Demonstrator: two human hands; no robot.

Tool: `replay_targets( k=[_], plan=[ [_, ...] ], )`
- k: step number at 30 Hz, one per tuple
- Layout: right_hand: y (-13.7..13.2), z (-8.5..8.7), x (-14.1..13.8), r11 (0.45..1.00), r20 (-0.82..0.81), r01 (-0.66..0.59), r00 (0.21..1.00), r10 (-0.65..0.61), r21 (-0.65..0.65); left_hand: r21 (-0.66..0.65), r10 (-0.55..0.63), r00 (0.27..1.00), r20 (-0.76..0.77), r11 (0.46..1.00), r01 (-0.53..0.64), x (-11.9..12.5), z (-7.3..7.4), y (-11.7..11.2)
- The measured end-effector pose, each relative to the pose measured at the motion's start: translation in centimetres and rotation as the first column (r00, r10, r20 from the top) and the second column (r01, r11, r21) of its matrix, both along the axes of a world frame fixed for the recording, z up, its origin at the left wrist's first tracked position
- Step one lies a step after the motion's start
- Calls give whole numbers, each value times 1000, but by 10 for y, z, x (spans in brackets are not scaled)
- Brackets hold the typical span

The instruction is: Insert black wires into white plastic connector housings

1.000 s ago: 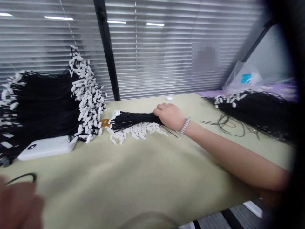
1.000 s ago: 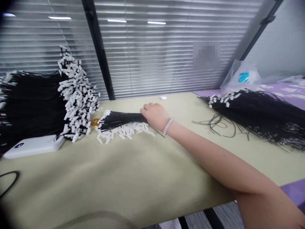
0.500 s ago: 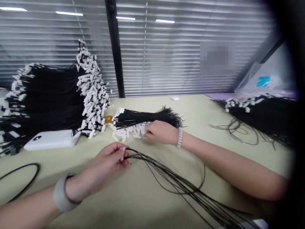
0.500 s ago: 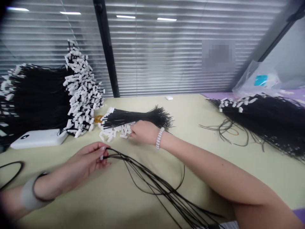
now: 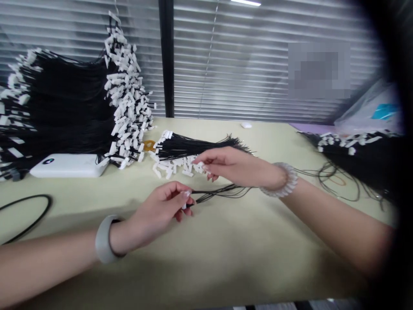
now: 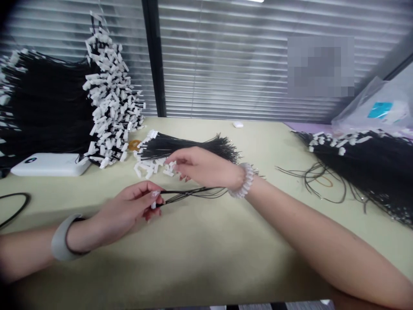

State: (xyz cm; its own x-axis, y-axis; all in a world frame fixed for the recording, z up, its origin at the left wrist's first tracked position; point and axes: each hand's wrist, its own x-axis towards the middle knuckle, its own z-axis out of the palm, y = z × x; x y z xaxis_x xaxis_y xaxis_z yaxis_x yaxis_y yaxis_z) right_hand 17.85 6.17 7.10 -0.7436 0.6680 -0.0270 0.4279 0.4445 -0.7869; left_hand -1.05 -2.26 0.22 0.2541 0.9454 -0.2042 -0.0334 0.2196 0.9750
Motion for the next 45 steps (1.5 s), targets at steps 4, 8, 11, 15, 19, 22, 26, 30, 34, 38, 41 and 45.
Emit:
replay_targets(
  k=[4,8,11,15,19,22,26,30,34,38,41,45],
  plan=[
    [-15,-7,-15,998,-113,-56,992,58,20,106,-97,982,-160,988,114,1,2,-5],
    [-27,-12,-15,998,-193,5,981,-18,-67,163,-89,966,-244,978,131,2,5,-8],
    [-33,-16,-13,996,-209,38,976,-54,-82,194,-72,945,-319,971,140,2,6,-9],
    [-36,-22,-17,993,-241,61,967,-84,-100,211,-65,926,-371,966,152,2,7,-10],
    [-35,-28,-20,990,-259,49,962,-83,-135,194,-68,936,-344,971,142,2,8,-11],
    [-38,-32,-22,990,-267,86,957,-113,-113,186,-71,959,-276,974,126,2,8,-10],
    [-41,-29,-23,994,-251,87,963,-100,-63,185,-43,977,-210,979,83,0,7,-9],
    [-30,-20,-18,999,-122,-14,992,10,-36,161,-37,989,-144,985,60,-1,5,-8],
    [-16,-17,-7,978,129,-209,970,206,16,110,13,996,-86,994,-4,-1,3,-8],
    [-16,-19,-3,949,201,-307,936,289,66,62,44,998,-55,997,-40,-1,2,-8],
    [-22,-19,-5,944,195,-319,934,298,85,63,42,999,-24,997,-40,-2,1,-8],
    [-28,-19,-7,952,190,-273,951,245,138,65,34,999,4,997,-35,-2,0,-7]
  ],
)
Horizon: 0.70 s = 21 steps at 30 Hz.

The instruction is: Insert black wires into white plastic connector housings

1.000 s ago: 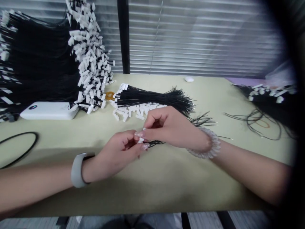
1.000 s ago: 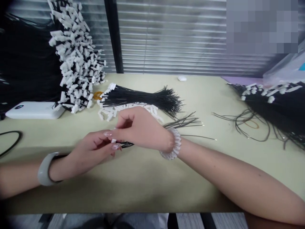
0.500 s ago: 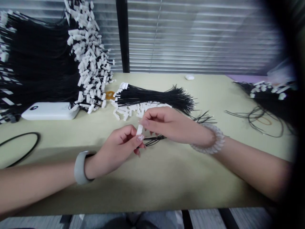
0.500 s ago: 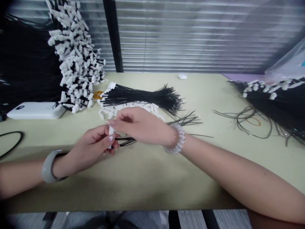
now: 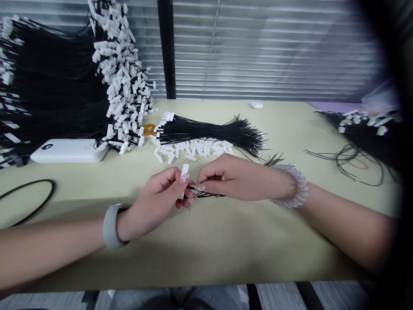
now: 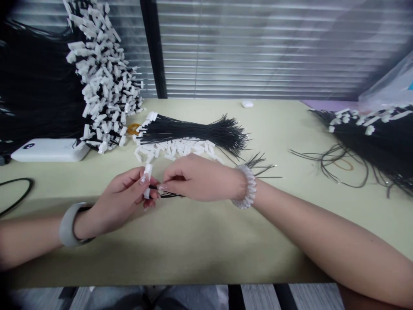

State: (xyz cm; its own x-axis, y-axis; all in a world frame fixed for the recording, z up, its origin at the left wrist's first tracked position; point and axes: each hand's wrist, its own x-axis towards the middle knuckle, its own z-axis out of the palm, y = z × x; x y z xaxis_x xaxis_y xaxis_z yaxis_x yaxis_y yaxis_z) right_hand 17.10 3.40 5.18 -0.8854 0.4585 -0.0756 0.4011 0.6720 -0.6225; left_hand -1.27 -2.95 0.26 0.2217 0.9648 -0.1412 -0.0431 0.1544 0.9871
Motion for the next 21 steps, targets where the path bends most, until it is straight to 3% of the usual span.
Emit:
replay_targets(
  k=[12,18,21],
  plan=[
    [-9,-4,0,994,-78,83,993,-89,-77,35,-24,1000,8,999,24,0,0,-1],
    [-12,-5,-1,997,-79,74,994,-76,-26,89,-49,995,-88,994,57,-2,3,-2],
    [-16,-4,-3,995,-86,66,994,-60,68,96,-74,992,-106,992,84,-2,4,-2]
  ],
)
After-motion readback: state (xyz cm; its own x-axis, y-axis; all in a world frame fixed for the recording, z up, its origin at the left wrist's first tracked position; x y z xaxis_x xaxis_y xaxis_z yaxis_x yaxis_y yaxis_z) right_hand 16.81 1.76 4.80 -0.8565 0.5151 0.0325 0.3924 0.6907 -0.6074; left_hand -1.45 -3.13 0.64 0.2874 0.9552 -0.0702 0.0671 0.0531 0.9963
